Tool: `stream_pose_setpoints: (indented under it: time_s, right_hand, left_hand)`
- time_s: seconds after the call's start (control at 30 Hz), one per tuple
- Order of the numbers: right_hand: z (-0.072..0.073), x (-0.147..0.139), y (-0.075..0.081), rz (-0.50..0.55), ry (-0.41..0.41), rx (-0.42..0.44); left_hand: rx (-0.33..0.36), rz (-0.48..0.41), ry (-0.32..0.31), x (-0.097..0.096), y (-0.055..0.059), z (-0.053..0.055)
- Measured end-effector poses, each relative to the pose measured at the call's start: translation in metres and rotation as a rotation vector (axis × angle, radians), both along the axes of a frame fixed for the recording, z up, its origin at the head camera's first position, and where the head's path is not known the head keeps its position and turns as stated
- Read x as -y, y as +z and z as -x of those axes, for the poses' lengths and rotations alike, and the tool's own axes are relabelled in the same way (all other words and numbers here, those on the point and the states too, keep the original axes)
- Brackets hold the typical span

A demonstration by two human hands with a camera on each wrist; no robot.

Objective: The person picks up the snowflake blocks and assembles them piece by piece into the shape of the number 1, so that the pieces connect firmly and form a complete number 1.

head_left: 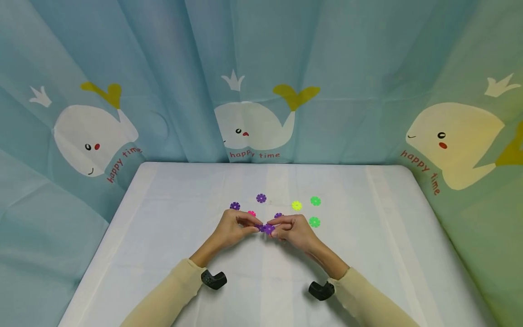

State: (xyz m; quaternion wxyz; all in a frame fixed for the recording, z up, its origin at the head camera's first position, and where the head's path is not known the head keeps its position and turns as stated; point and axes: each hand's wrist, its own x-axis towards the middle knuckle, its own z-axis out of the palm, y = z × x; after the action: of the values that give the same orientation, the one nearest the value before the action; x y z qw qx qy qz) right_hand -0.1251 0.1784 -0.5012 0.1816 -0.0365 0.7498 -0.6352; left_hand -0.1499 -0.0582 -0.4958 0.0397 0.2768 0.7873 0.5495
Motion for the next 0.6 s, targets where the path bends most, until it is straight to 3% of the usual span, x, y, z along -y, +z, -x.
stream_pose_setpoints:
  time_s: [0.1,0.27,0.43,0.5,0.6]
  right_hand:
    - [-0.001,0.001,0.000,-0.011,-0.006,0.002]
    - [-0.002,0.002,0.000,-0.027,-0.015,0.008]
    - [-0.003,0.002,0.001,-0.027,-0.005,0.001]
    - [-0.004,0.003,0.001,-0.023,-0.003,0.002]
    - [-0.004,0.002,0.000,-0.013,0.000,-0.007]
  left_hand:
    - [0.008,0.017,-0.001,0.001,-0.009,0.003]
    - [-0.014,0.032,-0.027,0.003,-0.011,0.005]
    - [-0.025,0.045,-0.050,0.004,-0.009,0.005]
    - [-0.002,0.045,-0.037,0.003,0.001,0.000]
    - [0.021,0.036,-0.022,0.001,0.004,-0.002]
